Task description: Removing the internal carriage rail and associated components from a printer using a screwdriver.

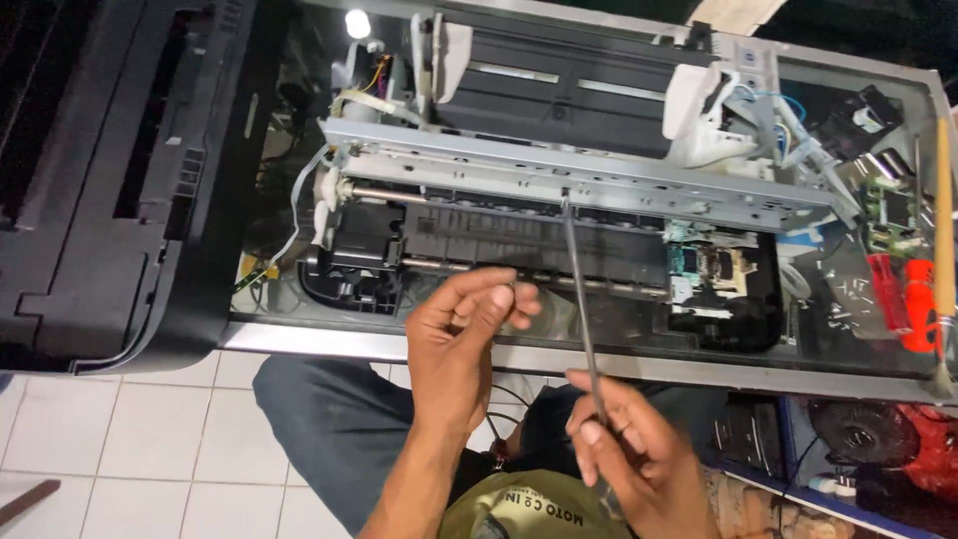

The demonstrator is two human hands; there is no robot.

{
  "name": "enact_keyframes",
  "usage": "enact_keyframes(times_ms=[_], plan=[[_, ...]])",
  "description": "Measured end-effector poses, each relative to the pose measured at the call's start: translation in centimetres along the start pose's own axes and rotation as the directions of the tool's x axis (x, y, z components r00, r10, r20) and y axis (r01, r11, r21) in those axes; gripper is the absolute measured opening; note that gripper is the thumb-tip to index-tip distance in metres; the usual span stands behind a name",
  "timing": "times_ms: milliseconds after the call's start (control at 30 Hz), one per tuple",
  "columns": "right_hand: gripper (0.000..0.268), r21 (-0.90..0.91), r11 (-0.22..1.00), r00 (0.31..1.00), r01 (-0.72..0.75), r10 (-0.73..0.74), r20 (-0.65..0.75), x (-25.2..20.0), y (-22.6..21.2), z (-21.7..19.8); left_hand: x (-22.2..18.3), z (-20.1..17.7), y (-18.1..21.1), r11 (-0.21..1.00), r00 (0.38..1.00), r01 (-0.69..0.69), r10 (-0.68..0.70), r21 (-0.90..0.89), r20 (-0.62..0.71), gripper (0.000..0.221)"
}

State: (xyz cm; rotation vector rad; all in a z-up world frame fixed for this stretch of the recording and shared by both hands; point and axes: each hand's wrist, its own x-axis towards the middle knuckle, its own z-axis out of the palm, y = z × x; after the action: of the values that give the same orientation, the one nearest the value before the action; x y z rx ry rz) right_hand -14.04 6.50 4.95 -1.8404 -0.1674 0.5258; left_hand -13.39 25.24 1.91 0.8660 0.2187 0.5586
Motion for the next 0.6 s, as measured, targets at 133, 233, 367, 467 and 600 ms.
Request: enact_keyframes(times_ms=[133, 233, 367, 467, 600], plan=[[0.050, 0.050, 0.983, 0.982, -0.179, 0.175, 0.071, -0.2, 1.1, 1.2, 0.8, -1.1, 0.6, 0.999, 0.999, -0.035, 0.035, -0.029, -0.024, 0.021], [0.056, 0.054, 0.985, 0.970, -0.165, 0.152, 0.191, 0.0, 2.7, 1.3, 1.2, -1.6, 0.5, 0.996, 0.998, -0.048, 0.045, -0.075, -0.031, 0.014], [0.047, 0.054, 0.978, 0.969, -0.204, 0.194, 0.152, 0.0, 3.3, 1.5, 1.7, -2.0, 0.1, 0.990, 0.999, -0.044, 0.040, -0.136, -0.034, 0.017], [0.041, 0.073, 0.987, 0.988, -0.144, 0.139, 0.065, -0.7, 3.1, 2.3, 2.2, -1.9, -0.1, 0.977, 1.000, -0.001, -0.006, -0.213, -0.030, 0.020], [0.041, 0.150, 0.981, 0.992, -0.124, 0.121, 0.028, -1.1, 4.4, 2.2, 3.0, -1.9, -0.4, 0.911, 0.986, 0.147, -0.167, -0.385, -0.018, 0.019]])
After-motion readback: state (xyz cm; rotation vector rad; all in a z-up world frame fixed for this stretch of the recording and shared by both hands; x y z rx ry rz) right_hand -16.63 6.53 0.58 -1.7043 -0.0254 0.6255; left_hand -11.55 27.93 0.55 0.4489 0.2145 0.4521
